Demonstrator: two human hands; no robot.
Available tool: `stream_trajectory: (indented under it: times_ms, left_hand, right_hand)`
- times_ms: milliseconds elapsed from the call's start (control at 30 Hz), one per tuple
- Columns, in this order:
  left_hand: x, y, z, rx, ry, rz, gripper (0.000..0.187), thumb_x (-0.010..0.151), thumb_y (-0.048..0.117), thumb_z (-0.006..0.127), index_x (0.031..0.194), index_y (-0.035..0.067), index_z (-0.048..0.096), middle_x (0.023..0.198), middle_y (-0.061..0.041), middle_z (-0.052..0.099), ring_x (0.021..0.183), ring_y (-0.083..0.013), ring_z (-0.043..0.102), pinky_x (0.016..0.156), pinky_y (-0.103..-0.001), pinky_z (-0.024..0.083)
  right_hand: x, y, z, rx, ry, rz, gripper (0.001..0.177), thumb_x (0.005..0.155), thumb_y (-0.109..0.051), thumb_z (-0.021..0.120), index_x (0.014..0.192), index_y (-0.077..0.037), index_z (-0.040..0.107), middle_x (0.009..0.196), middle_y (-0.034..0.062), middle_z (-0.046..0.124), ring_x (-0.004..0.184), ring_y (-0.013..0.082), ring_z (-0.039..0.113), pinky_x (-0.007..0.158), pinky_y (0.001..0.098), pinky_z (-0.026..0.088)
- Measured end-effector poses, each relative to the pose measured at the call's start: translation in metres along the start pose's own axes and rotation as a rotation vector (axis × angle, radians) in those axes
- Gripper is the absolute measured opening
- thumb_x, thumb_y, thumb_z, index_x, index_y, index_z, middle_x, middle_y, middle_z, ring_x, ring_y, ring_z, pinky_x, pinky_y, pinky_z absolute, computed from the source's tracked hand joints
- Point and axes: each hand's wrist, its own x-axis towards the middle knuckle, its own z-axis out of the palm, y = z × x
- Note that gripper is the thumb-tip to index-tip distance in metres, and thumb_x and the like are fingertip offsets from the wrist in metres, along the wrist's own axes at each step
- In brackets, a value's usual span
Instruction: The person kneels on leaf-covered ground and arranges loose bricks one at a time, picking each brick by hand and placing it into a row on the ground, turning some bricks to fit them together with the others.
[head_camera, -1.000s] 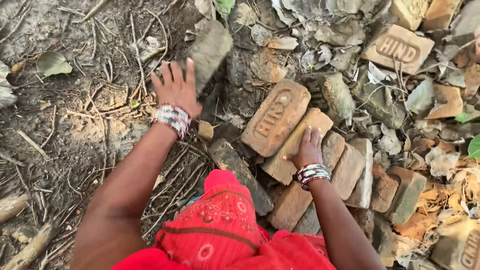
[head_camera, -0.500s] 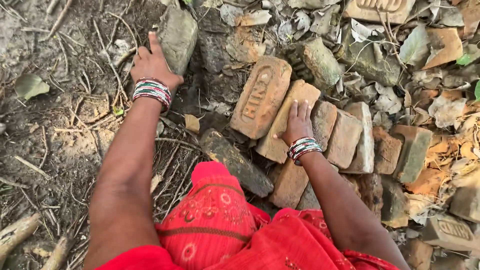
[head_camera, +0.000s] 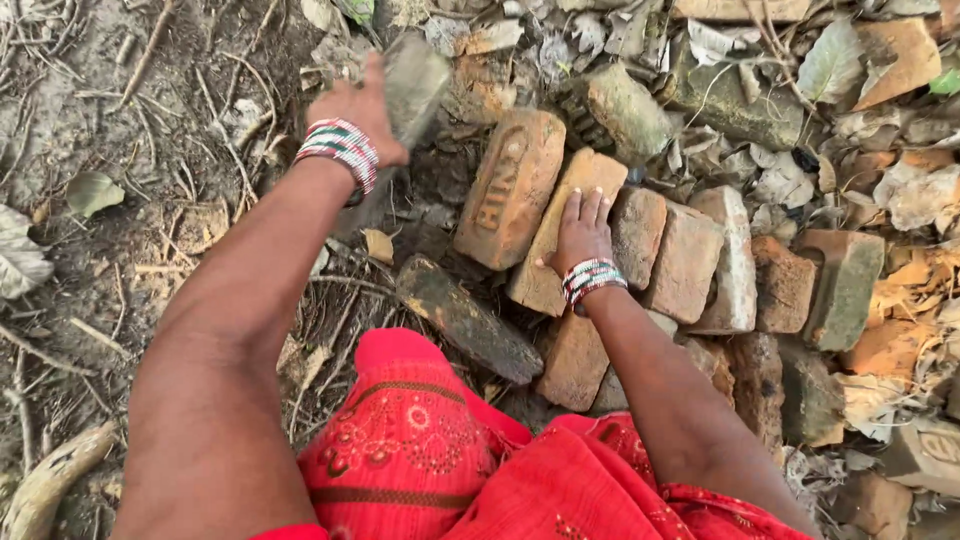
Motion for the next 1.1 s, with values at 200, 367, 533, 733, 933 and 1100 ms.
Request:
stream_trajectory:
  times_ms: [200, 367, 533, 733, 933, 1100]
  left_hand:
    - [-0.018, 0.033, 0.047, -0.213, 0.039, 0.056, 0.132, 0.074, 0.051, 0.084, 0.166, 0.018, -0.004, 0.145, -0.034, 0.044, 0.114, -0.045, 0.065, 0.091, -0.05, 0.058]
    - [0.007, 0.025, 0.126, -0.3, 0.023, 0.077, 0.098, 0.099, 0.063, 0.057, 0.162, 0.028, -0.009, 0.161, -0.029, 0.026, 0.134, -0.0577, 0.043, 0.107, -0.07, 0.036]
    - [-0.005, 0.027, 0.118, -0.442, -0.018, 0.029, 0.094, 0.097, 0.056, 0.056, 0.166, 0.026, -0.001, 0.166, -0.021, 0.028, 0.14, -0.0505, 0.044, 0.114, -0.065, 0.036]
    - [-0.006, 0.027, 0.132, -0.373, 0.146, 0.093, 0.089, 0.097, 0.052, 0.059, 0.164, 0.019, 0.01, 0.168, -0.018, 0.018, 0.149, -0.0485, 0.027, 0.115, -0.069, 0.024]
    - [-0.02, 0.036, 0.138, -0.213, 0.417, 0.313, 0.085, 0.093, 0.039, 0.067, 0.163, 0.015, 0.024, 0.17, -0.019, 0.014, 0.154, -0.0465, 0.015, 0.116, -0.071, 0.017]
    - [-0.048, 0.072, 0.134, -0.137, 0.426, 0.483, 0.084, 0.088, 0.034, 0.071, 0.16, 0.018, 0.033, 0.167, -0.019, 0.018, 0.154, -0.0451, 0.014, 0.117, -0.071, 0.014]
  right_hand:
    - [-0.007, 0.001, -0.008, 0.038, 0.01, -0.021, 0.132, 0.065, -0.039, 0.096, 0.159, 0.002, 0.014, 0.165, 0.0343, 0.007, 0.154, 0.0479, 0.01, 0.122, 0.0492, 0.026]
    - [-0.002, 0.004, -0.007, 0.041, 0.01, -0.05, 0.129, 0.068, -0.04, 0.095, 0.159, 0.0, 0.013, 0.165, 0.0327, 0.005, 0.154, 0.0473, 0.01, 0.121, 0.0498, 0.026]
    - [-0.012, -0.002, -0.01, 0.029, 0.019, -0.019, 0.131, 0.065, -0.041, 0.096, 0.16, 0.001, 0.015, 0.164, 0.0333, 0.009, 0.153, 0.0482, 0.014, 0.123, 0.0479, 0.025]
    - [-0.009, 0.001, -0.006, 0.03, 0.044, -0.004, 0.135, 0.059, -0.043, 0.099, 0.159, 0.001, 0.019, 0.164, 0.0333, 0.011, 0.153, 0.0475, 0.015, 0.125, 0.0447, 0.023]
    - [-0.01, 0.004, 0.008, 0.111, 0.1, -0.011, 0.131, 0.057, -0.039, 0.099, 0.158, -0.002, 0.024, 0.165, 0.0279, 0.013, 0.153, 0.0428, 0.018, 0.124, 0.042, 0.023]
    - [-0.017, 0.009, 0.035, 0.135, 0.199, -0.036, 0.116, 0.064, -0.035, 0.095, 0.155, 0.0, 0.032, 0.164, 0.025, 0.022, 0.153, 0.0398, 0.024, 0.123, 0.042, 0.027]
